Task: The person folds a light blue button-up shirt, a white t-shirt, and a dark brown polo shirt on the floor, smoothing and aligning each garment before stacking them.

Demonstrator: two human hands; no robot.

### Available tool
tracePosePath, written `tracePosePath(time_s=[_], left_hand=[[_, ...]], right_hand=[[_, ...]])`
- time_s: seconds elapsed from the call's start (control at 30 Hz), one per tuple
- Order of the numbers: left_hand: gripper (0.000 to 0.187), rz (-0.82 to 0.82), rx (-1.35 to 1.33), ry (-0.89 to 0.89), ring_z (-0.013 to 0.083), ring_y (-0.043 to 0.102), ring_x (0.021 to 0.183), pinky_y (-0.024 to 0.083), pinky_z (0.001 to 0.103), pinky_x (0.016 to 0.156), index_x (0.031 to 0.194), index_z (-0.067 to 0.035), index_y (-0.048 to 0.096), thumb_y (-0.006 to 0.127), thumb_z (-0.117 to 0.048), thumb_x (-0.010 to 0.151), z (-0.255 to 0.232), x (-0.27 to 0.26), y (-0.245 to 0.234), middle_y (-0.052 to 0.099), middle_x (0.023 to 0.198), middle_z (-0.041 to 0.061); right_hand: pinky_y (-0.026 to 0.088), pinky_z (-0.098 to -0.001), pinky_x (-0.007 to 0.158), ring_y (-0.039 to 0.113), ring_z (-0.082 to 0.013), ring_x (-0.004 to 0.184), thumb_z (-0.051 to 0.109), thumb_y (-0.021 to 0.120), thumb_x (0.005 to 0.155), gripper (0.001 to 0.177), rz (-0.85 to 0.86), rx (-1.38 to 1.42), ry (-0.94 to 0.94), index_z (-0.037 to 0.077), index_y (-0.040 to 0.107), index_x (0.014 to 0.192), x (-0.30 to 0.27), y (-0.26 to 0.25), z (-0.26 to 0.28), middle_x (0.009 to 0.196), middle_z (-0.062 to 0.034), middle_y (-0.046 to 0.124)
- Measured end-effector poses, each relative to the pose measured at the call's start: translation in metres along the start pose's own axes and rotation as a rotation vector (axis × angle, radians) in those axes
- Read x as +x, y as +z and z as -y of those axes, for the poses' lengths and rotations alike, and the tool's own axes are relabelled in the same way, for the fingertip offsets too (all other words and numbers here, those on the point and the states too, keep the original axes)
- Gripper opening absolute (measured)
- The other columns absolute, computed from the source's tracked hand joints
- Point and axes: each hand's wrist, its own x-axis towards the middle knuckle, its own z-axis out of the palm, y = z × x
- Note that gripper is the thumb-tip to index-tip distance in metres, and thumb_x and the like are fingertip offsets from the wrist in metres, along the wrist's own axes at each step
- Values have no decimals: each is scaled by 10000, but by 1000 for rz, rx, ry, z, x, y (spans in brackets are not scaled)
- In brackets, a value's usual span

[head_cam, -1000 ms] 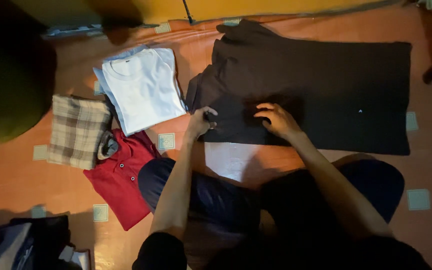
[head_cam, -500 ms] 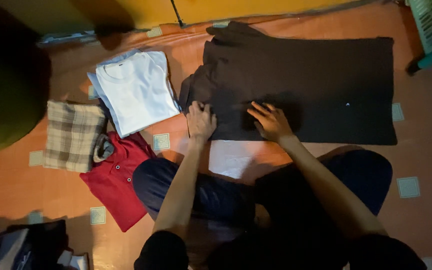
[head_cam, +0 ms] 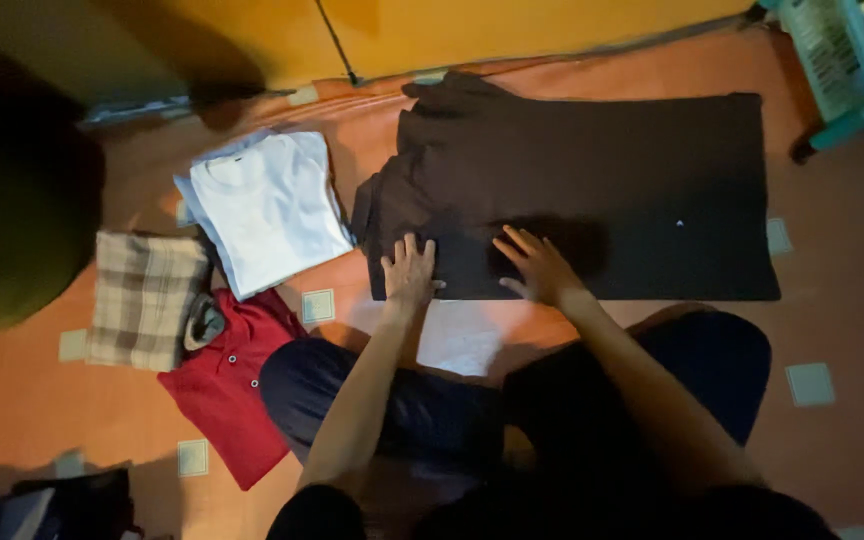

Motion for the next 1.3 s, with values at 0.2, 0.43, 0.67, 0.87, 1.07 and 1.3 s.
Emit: tracePosePath(time_s=[0.2,0.43,0.67,0.87,1.07,1.3], left_hand=[[688,92,129,345,316,579,1245,484,506,1026,1331,-139,600,839,-483,786,-40,-17,4,591,1325,117],[560,285,293,317,312,626,1211,569,459,912,1341,-165,629,802,-316,831,-56,14,62,608,1340,102],[481,315,308,208,271,691,1146,599,397,876,1451,-189,536,654,-212,985,-45,11,74,670,1285,97],[532,370,410,150,273,663,1156,546,551,950,1474,-218,474,652,-216,972,-46,-10,27,667,1259,76],[391,341,304,136,286,669,1196,551,571,980,1331,-193,623,717,-192,952,-4,5,79,666,1300,72],[558,706,200,206,329,598,1246,545,440,956,1299,-156,635,874,-260,806,-7,9,23,604,1359,157]], right_hand=[[606,-452,861,711,-303,1025,419,709,911,391,56,-109,241,133,685,1177,-64,-42,-64,1163,-94,695],[605,-438,909,718,-280,1072,331,835,833,352,553,-289,653,172,776,1142,-135,-64,-139,1137,-89,733],[600,-420,907,721,-261,1122,237,718,935,244,360,-402,670,186,734,1174,-141,-20,-176,1188,-67,731],[585,-421,922,688,-267,1187,215,753,890,308,377,-367,640,183,723,1195,-141,-50,-158,1261,-83,700],[582,-440,955,697,-273,1194,166,614,1004,263,386,-302,712,192,735,1236,-138,-25,-189,1283,-74,718],[585,-413,938,683,-256,1225,212,582,1044,285,619,-265,778,210,746,1277,-124,-23,-196,1360,-74,683]])
